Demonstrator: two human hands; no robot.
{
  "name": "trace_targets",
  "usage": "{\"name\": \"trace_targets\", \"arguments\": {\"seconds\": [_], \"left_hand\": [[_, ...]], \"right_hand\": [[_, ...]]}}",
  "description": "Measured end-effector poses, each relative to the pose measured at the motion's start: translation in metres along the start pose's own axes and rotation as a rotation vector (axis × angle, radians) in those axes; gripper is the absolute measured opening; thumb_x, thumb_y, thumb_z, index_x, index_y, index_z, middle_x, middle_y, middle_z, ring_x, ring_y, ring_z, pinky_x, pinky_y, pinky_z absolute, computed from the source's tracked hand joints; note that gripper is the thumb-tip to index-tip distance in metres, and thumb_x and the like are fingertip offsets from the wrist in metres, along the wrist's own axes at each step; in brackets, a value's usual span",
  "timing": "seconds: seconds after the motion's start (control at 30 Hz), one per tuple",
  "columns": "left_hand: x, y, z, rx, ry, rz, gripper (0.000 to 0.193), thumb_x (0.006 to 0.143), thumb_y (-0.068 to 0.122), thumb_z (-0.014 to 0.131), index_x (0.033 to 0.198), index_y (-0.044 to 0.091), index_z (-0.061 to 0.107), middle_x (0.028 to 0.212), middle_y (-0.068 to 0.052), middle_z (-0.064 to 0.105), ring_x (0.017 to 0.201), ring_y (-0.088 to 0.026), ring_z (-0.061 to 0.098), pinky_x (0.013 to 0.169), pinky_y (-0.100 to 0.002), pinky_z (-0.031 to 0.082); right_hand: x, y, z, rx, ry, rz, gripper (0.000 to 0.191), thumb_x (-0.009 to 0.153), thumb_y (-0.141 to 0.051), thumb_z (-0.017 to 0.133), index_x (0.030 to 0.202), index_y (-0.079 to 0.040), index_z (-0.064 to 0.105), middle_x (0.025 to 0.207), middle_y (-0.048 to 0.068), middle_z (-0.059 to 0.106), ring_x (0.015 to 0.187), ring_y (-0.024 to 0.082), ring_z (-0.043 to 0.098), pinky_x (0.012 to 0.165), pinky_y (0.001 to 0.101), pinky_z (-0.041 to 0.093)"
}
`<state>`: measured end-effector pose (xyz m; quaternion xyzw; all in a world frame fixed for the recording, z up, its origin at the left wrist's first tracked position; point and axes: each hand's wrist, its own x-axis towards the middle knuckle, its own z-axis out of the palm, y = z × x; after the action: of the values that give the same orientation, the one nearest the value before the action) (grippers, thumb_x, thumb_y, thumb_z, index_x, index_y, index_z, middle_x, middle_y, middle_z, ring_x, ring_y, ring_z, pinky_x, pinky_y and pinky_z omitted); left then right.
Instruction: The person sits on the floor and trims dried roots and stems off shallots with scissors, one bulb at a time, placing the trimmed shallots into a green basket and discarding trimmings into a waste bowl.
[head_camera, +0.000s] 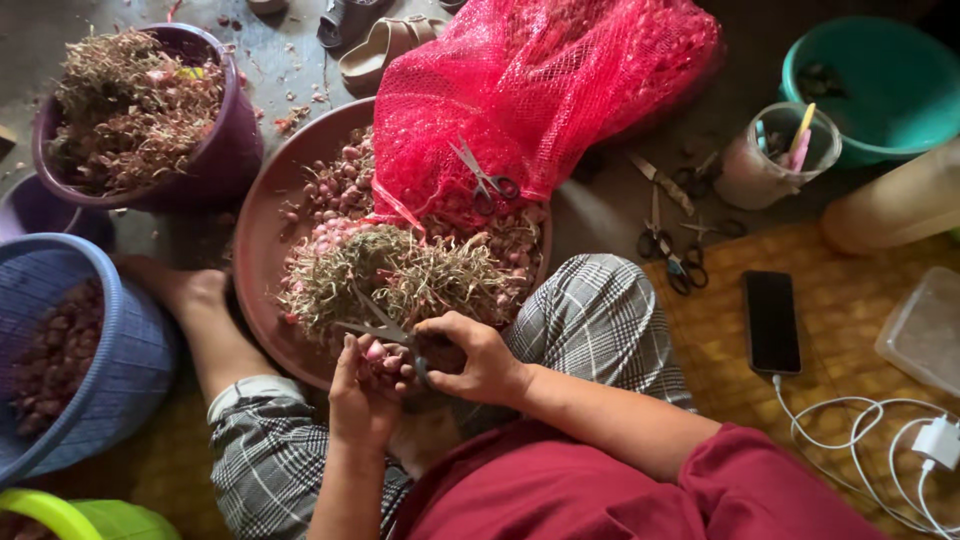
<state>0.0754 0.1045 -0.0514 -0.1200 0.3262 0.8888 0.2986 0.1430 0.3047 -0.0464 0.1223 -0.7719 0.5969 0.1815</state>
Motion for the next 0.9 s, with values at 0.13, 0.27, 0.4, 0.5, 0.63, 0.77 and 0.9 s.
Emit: {"name": "trace_targets", "arguments": {"seconds": [0.13,0.27,0.4,0.5,0.63,0.77,0.9], "left_hand": [[0.003,0.002,0.001,0.033,0.091,0.010,0.044,0.104,0.049,0.050,0.111,0.008,0.064,0.076,0.004,0.057,0.076,-0.018,0.063,0.066,-0.037,0.053],[0.008,0.004,0.000,-0.020,0.022,-0.022,0.053,0.106,0.052,0.050,0.121,0.003,0.065,0.081,0.000,0.064,0.083,-0.024,0.068,0.071,-0.040,0.057],[0.012,0.003,-0.002,0.010,0.015,-0.044,0.054,0.104,0.051,0.048,0.123,0.004,0.064,0.096,-0.015,0.074,0.090,-0.032,0.072,0.071,-0.039,0.058],[0.012,0.007,0.000,-0.061,0.000,-0.047,0.051,0.105,0.048,0.049,0.124,0.003,0.064,0.100,-0.018,0.073,0.093,-0.035,0.073,0.074,-0.042,0.060],[0.011,0.017,0.009,-0.090,0.027,-0.038,0.051,0.101,0.047,0.048,0.121,0.003,0.065,0.104,-0.023,0.073,0.092,-0.036,0.073,0.074,-0.043,0.060],[0.010,0.028,0.007,-0.141,0.026,-0.040,0.050,0.099,0.046,0.050,0.119,0.003,0.066,0.103,-0.021,0.073,0.093,-0.035,0.073,0.076,-0.045,0.061],[0.011,0.035,-0.005,-0.168,-0.073,-0.007,0.039,0.102,0.037,0.055,0.117,0.003,0.067,0.098,-0.016,0.072,0.094,-0.035,0.071,0.079,-0.047,0.059]], "right_hand": [[-0.001,0.008,-0.002,0.065,0.020,-0.060,0.057,0.080,-0.001,0.078,0.133,-0.003,0.057,0.117,0.013,0.064,0.110,0.025,0.067,0.100,0.0345,0.054],[-0.001,0.017,-0.007,0.065,0.033,-0.062,0.059,0.080,0.000,0.079,0.134,-0.003,0.056,0.118,0.013,0.064,0.109,0.024,0.067,0.099,0.0338,0.054],[-0.001,0.025,-0.010,0.050,0.031,-0.069,0.059,0.079,0.000,0.079,0.134,-0.003,0.056,0.118,0.013,0.064,0.108,0.024,0.067,0.098,0.0338,0.054],[0.002,0.028,-0.008,0.033,0.035,-0.060,0.060,0.078,0.000,0.080,0.134,-0.003,0.057,0.116,0.013,0.064,0.106,0.024,0.067,0.096,0.0338,0.055],[0.007,0.028,0.001,0.016,0.038,-0.064,0.062,0.077,0.001,0.079,0.135,-0.004,0.056,0.117,0.012,0.064,0.105,0.022,0.066,0.093,0.0332,0.055],[0.010,0.027,0.019,0.163,0.026,0.031,0.060,0.080,0.003,0.076,0.136,-0.003,0.056,0.119,0.010,0.062,0.105,0.020,0.064,0.091,0.0320,0.055],[0.014,0.031,0.027,0.059,0.079,0.051,0.061,0.077,0.007,0.074,0.134,-0.003,0.056,0.123,0.010,0.064,0.108,0.019,0.064,0.089,0.0321,0.055]]}}
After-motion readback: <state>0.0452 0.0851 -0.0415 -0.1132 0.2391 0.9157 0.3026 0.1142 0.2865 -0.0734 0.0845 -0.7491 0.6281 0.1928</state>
